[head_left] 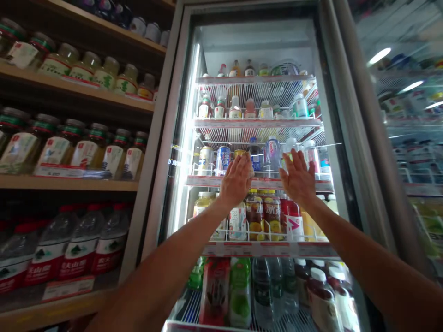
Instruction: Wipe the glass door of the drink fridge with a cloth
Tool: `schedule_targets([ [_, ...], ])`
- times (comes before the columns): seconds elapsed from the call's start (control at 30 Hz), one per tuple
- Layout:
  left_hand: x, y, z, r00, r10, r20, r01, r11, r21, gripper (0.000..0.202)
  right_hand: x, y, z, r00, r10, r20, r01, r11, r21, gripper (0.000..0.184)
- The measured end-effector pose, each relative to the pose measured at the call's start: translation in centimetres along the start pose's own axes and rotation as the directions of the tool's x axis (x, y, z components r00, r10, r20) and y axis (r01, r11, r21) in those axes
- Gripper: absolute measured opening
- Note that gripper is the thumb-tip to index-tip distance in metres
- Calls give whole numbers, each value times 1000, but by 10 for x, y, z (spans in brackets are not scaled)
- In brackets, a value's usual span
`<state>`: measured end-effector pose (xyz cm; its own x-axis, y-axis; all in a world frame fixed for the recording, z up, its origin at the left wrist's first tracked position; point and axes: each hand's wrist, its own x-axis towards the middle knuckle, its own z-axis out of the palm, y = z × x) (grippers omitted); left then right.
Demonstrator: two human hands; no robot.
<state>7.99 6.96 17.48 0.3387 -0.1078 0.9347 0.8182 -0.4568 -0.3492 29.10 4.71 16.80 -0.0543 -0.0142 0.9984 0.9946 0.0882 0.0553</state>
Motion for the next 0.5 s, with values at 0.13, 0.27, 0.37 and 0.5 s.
schedule_targets([
  [0.13,-9,-45,-30,998,-53,17,52,998,38,48,-1,1,-1,1000,4,7,-4,1000,-3,51],
  [0.27,-9,-118,-63,852,-470,-230,494,867,61,52,-1,-3,-1,999,35,8,-35,999,-4,51],
  [0.37,-11,-103,-52,860,-456,-227,482,873,72,52,-1,-3,-1,999,44,21,-44,999,4,52],
  [0.5,-19,-33,-19,993,-111,-30,113,992,52,50,-1,0,0,999,30,24,-30,999,16,53],
])
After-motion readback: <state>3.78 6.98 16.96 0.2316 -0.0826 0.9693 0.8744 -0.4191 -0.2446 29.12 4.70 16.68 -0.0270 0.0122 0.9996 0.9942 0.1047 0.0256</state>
